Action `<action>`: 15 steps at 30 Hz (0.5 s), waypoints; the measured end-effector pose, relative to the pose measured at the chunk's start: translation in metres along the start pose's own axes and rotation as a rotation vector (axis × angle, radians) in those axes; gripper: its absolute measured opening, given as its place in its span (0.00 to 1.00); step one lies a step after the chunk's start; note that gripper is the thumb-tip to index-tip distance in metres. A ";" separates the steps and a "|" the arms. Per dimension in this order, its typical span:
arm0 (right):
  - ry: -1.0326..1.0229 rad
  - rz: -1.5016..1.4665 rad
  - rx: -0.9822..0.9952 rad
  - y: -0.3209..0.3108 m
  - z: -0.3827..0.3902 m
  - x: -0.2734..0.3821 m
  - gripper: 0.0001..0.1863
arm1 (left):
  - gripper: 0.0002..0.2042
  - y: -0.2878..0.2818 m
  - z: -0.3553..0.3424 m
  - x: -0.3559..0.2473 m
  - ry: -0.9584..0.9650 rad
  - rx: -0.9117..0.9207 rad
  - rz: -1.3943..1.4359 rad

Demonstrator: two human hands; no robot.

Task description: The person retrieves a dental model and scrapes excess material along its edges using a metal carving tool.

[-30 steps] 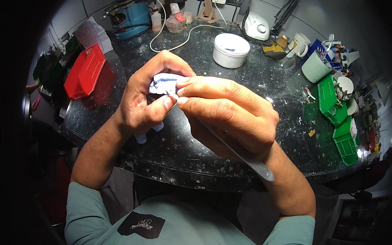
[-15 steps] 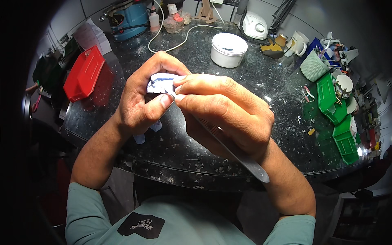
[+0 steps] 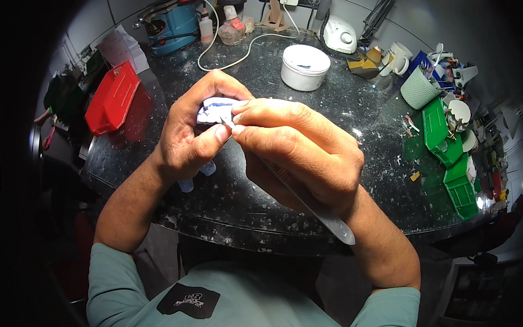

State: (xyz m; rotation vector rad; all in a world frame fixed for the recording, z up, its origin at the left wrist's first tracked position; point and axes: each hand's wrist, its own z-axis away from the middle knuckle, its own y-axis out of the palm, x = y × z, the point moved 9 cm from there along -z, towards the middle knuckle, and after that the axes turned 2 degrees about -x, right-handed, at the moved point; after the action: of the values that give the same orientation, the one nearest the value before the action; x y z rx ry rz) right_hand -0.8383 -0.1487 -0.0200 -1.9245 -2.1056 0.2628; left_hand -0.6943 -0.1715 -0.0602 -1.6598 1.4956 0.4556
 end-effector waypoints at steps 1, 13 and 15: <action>0.009 0.004 0.007 0.000 0.000 -0.001 0.13 | 0.20 0.000 0.000 0.000 0.000 0.002 -0.001; 0.018 0.008 -0.055 -0.006 0.004 -0.009 0.13 | 0.14 -0.006 -0.004 -0.012 0.208 -0.140 -0.175; 0.025 0.007 -0.087 -0.008 0.004 -0.010 0.15 | 0.15 -0.009 -0.003 -0.012 0.199 -0.151 -0.215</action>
State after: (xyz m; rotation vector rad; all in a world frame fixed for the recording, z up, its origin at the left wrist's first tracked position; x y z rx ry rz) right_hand -0.8466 -0.1594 -0.0219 -1.9727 -2.1278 0.1498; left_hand -0.6892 -0.1669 -0.0465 -2.0103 1.4301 0.2984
